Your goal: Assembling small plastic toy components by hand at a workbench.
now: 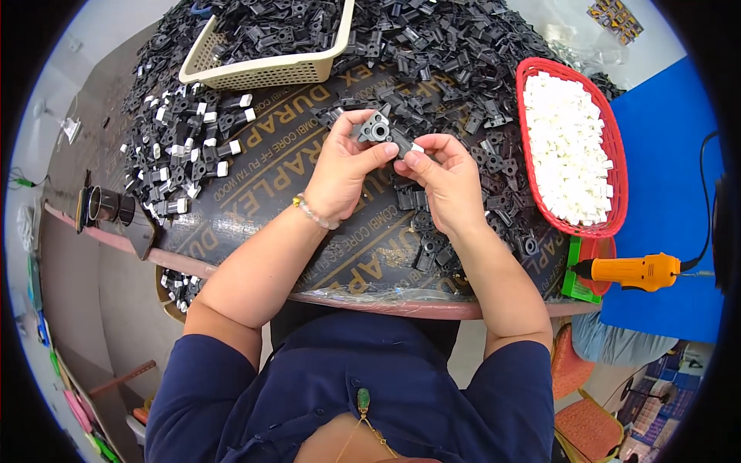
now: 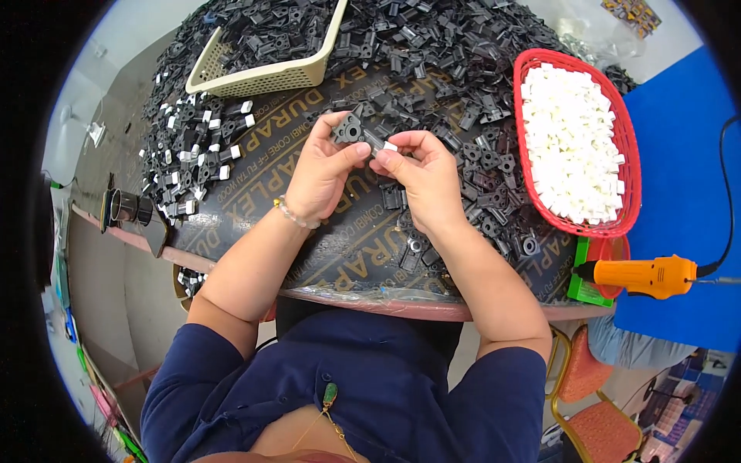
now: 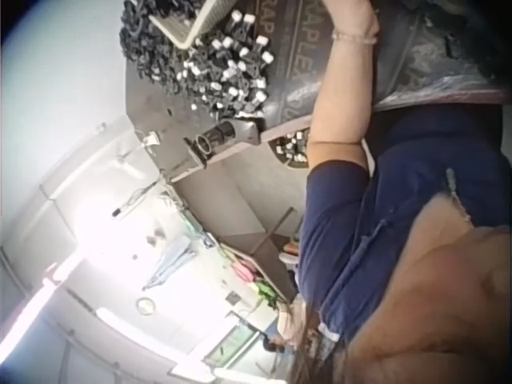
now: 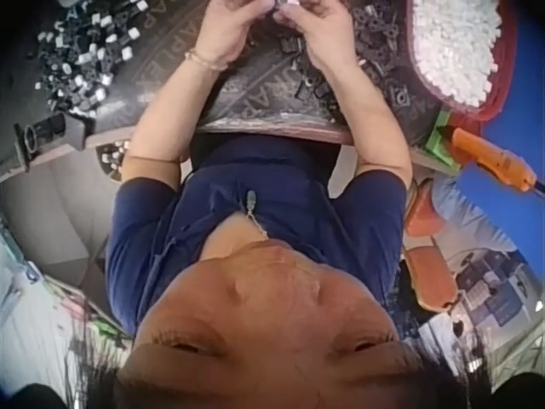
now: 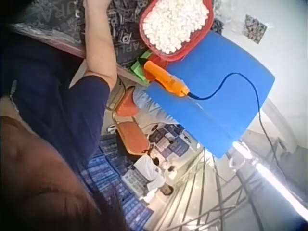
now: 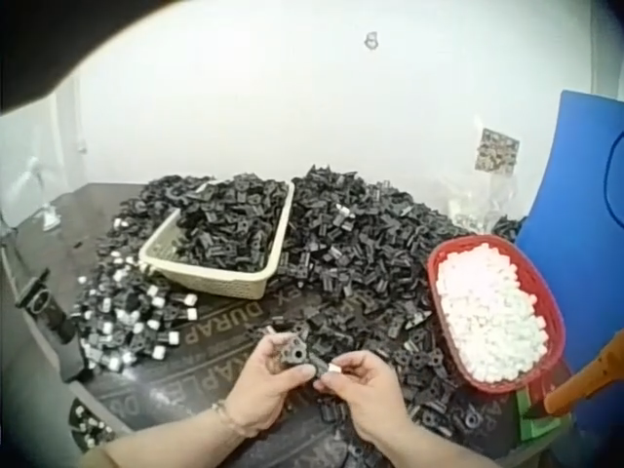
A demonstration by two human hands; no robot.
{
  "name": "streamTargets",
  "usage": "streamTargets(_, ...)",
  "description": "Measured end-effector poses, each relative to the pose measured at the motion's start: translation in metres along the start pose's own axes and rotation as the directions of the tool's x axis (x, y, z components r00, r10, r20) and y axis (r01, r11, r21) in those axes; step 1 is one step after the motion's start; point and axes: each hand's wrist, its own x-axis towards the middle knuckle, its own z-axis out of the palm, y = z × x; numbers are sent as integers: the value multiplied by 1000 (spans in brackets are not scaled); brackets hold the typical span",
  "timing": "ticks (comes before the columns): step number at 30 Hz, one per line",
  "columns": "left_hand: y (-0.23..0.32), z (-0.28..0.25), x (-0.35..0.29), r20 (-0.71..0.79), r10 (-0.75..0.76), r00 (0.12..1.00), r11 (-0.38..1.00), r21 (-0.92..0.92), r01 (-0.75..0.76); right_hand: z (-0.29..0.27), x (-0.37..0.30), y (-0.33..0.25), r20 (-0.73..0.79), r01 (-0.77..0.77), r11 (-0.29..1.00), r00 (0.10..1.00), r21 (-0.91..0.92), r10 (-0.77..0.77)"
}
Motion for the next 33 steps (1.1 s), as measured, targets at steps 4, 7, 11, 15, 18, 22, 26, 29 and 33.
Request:
streamTargets(4,-4,4,-4,-1,81,997,995,53,-81,-6,2,3,25,-23,999,999,-24,23)
streamTargets(7,-8,11,-9,-41,204,978,969,149,-195,1,1,6,7,16,1000,1000,10,-16)
streamTargets(11,-3,13,-8,-26,55,998,998,-41,-56,-2,2,9,104,153,988,982,32,-156)
streamTargets(15,4,8,-4,217,-196,956,947,-213,242,-17,15,-5,352,220,948,927,-230,-130)
streamTargets(18,13,4,-9,311,-215,926,938,-198,285,7,7,-29,403,292,946,890,-145,-213)
streamTargets(22,18,-3,1,53,53,997,962,264,-65,22,12,-67,377,436,805,880,-402,-288)
streamTargets(26,8,-22,5,323,437,839,-18,936,-351,92,0,-78,584,492,512,812,-704,22)
streamTargets(29,-8,-36,0,360,245,900,-477,853,-211,138,18,-29,810,733,347,508,-586,294)
streamTargets(33,-10,-36,3,411,139,901,-402,855,-327,201,55,6,832,862,343,475,-374,-287)
